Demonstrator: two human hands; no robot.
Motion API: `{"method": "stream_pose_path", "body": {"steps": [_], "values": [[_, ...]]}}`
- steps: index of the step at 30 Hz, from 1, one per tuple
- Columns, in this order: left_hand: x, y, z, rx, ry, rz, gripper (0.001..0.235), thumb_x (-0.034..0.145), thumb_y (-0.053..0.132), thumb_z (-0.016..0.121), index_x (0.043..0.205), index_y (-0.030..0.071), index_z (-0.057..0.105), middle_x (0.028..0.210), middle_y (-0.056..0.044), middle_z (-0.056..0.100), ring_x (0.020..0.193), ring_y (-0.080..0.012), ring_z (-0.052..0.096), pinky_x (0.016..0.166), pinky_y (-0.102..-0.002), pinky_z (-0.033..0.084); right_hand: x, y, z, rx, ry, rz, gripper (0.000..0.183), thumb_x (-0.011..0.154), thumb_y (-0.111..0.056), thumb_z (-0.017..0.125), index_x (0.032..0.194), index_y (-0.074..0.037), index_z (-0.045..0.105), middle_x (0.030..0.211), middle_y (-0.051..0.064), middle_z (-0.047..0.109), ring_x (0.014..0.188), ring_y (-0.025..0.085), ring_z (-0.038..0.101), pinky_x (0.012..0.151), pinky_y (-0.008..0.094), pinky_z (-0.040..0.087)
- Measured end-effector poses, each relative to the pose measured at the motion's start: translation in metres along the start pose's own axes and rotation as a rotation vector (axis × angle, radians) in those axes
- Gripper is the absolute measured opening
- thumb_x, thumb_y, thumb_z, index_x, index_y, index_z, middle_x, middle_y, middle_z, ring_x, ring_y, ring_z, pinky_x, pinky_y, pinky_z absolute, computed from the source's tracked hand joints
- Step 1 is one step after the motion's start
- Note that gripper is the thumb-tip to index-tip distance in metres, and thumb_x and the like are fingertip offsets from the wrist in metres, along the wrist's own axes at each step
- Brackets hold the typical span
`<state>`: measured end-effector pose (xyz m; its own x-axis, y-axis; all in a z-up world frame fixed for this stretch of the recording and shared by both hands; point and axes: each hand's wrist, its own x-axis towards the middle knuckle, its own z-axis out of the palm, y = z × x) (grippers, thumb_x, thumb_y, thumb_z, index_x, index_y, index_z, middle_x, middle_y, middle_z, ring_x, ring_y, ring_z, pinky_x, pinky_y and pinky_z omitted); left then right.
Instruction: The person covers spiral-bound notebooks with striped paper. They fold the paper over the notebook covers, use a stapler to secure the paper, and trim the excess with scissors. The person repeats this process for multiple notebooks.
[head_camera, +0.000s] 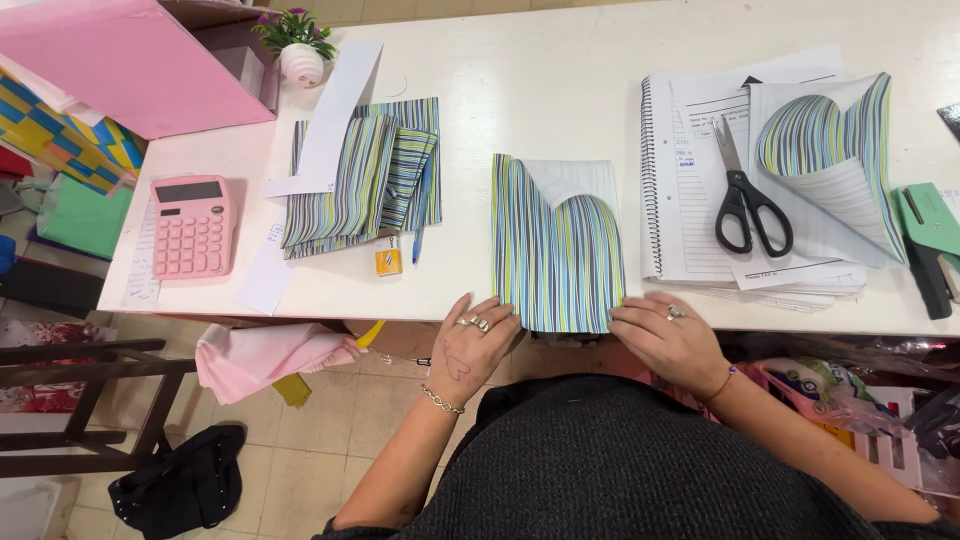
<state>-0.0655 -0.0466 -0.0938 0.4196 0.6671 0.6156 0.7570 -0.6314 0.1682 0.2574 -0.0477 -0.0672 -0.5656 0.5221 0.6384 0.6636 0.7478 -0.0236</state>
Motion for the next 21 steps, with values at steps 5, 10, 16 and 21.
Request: {"method": "stream_pose_path", "body": {"steps": [5,10,16,21], "values": [[0.003,0.003,0.007,0.023,0.089,-0.036,0.011,0.096,0.032,0.072,0.105,0.026,0.074,0.103,0.005,0.074,0.106,-0.0168,0.073,0.110,-0.045,0.047,0.011,-0.007,-0.003,0.049,0.038,0.000,0.012,0.094,-0.020,0.070,0.106,-0.015,0.072,0.112,0.001,0.074,0.104,0.023,0.072,0.095,0.039,0.056],[0.000,-0.002,0.016,0.036,0.134,-0.025,0.011,0.095,0.031,0.072,0.105,0.025,0.074,0.097,0.004,0.074,0.102,-0.0174,0.074,0.109,-0.046,0.048,0.004,-0.002,0.005,0.065,0.059,0.057,0.016,0.092,-0.023,0.075,0.105,-0.014,0.074,0.106,0.002,0.073,0.098,0.024,0.072,0.091,0.038,0.059],[0.003,0.003,0.012,0.061,0.157,-0.013,0.009,0.096,0.032,0.072,0.102,0.025,0.073,0.096,0.004,0.074,0.101,-0.0172,0.074,0.110,-0.047,0.048,-0.005,0.001,0.010,0.120,0.057,0.090,0.010,0.095,-0.020,0.072,0.098,-0.011,0.074,0.098,0.003,0.072,0.093,0.025,0.073,0.089,0.038,0.060],[0.016,0.016,0.000,-0.001,0.124,-0.129,0.013,0.092,0.036,0.077,0.093,0.024,0.074,0.094,0.004,0.074,0.101,-0.0187,0.074,0.109,-0.050,0.045,-0.008,0.004,0.013,0.088,0.098,0.075,0.009,0.094,-0.019,0.073,0.098,-0.011,0.075,0.091,0.004,0.069,0.091,0.025,0.073,0.091,0.038,0.061]]}}
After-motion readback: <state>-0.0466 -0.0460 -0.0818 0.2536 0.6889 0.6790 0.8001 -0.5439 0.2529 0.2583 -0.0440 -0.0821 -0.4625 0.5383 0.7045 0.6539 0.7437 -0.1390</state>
